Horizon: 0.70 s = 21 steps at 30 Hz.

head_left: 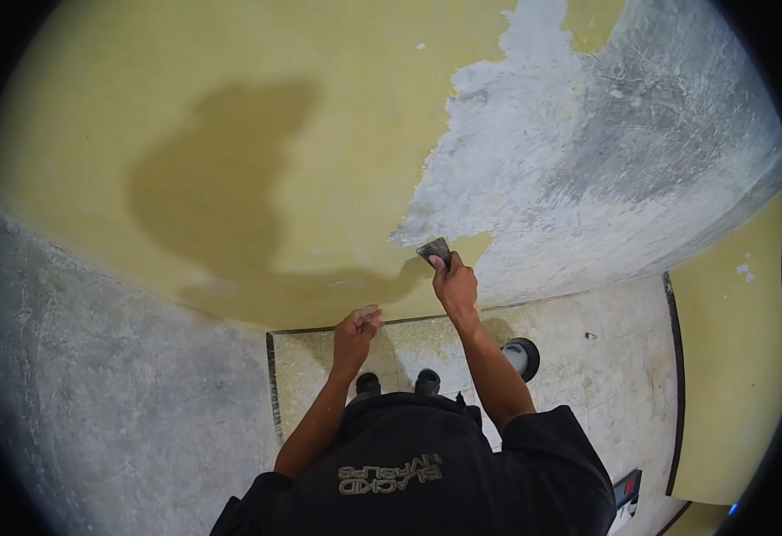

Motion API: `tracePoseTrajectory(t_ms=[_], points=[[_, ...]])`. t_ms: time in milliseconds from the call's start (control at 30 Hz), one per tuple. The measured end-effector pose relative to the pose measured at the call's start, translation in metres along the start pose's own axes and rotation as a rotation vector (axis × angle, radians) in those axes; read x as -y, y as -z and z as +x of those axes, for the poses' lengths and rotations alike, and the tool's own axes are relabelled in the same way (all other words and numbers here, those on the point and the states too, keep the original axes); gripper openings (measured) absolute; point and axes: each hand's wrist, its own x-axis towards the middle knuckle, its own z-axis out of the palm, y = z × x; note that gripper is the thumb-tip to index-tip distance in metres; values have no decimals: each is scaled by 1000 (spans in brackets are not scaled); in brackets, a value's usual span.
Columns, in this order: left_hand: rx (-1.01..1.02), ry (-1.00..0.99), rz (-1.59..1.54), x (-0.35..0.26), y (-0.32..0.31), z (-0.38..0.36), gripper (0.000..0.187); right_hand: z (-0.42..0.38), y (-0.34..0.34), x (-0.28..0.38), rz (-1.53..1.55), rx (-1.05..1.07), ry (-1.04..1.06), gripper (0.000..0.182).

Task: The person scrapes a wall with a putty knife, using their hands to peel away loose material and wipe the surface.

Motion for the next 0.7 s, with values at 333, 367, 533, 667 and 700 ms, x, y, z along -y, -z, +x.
tracePoseTrajectory(t_ms=[333, 367, 533, 667, 700], points=[[85, 70, -26, 4, 14, 8, 31, 3, -23, -7, -16, -103, 84, 42], [113, 52, -27, 2, 12, 13, 31, 4, -23, -3, -20, -111, 82, 42], [248, 14, 28, -1, 1, 18, 31, -5, -28, 27, 3, -80, 115, 39], [268, 30, 63, -4, 2, 17, 32, -8, -29, 20, 90, -56, 29, 42], [274, 33, 70, -3, 6, 14, 32, -9, -28, 14, 96, -69, -8, 44]])
